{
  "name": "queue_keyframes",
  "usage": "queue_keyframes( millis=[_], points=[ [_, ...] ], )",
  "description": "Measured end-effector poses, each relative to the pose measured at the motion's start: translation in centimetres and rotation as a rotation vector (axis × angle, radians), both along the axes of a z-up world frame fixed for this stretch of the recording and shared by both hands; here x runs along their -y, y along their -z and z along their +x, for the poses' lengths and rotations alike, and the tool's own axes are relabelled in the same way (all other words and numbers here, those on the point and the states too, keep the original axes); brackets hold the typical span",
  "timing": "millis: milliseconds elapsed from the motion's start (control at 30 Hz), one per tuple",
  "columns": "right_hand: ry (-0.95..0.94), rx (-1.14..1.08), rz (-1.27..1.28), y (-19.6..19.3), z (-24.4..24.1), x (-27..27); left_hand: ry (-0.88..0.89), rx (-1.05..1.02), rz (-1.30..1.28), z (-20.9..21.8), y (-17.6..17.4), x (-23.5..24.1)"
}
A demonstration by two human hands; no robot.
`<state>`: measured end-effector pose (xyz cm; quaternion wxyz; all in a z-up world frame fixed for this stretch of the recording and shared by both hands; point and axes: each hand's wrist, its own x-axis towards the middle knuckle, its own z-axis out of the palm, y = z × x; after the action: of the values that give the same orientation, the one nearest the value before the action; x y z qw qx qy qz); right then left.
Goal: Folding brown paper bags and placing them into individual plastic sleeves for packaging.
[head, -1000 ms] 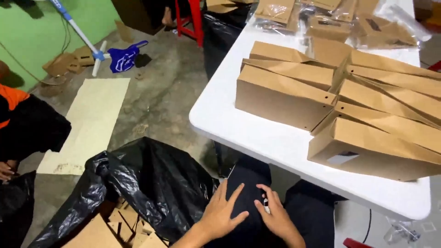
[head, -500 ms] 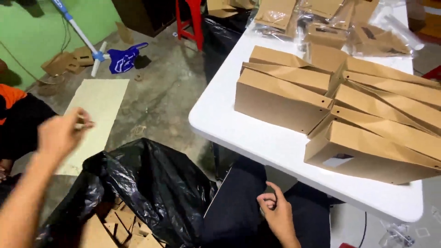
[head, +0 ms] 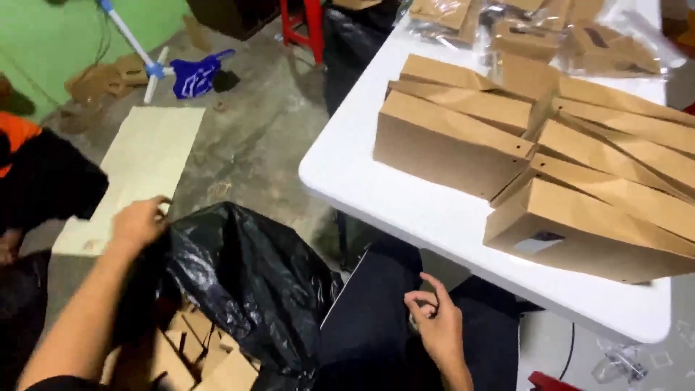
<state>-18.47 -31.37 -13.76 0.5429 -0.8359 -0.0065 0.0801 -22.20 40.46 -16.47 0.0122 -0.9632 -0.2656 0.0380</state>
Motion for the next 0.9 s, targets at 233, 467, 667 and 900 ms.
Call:
queue_keyframes(
  millis=[233, 467, 667, 900],
  points=[
    [0.114, 0.057, 0.045, -1.9, -0.4, -0.4, 0.221, 0.630, 0.046, -2.7, -4.5, 24.9],
    [0.006, 0.318, 0.094, -1.4, -2.5, -3.9, 0.226, 0.577, -0.264, -8.6, 2.1, 44.0],
    [-0.235, 0.389, 0.209, -7.6, -5.2, -12.5, -0.064, 0.927, -1.691, -8.9, -0.6, 48.7],
    [-0.772, 0.538, 0.492, -10.0, -8.2, -19.0, -0.297, 1.439, -2.255, -4.1, -5.0, 40.6]
  ],
)
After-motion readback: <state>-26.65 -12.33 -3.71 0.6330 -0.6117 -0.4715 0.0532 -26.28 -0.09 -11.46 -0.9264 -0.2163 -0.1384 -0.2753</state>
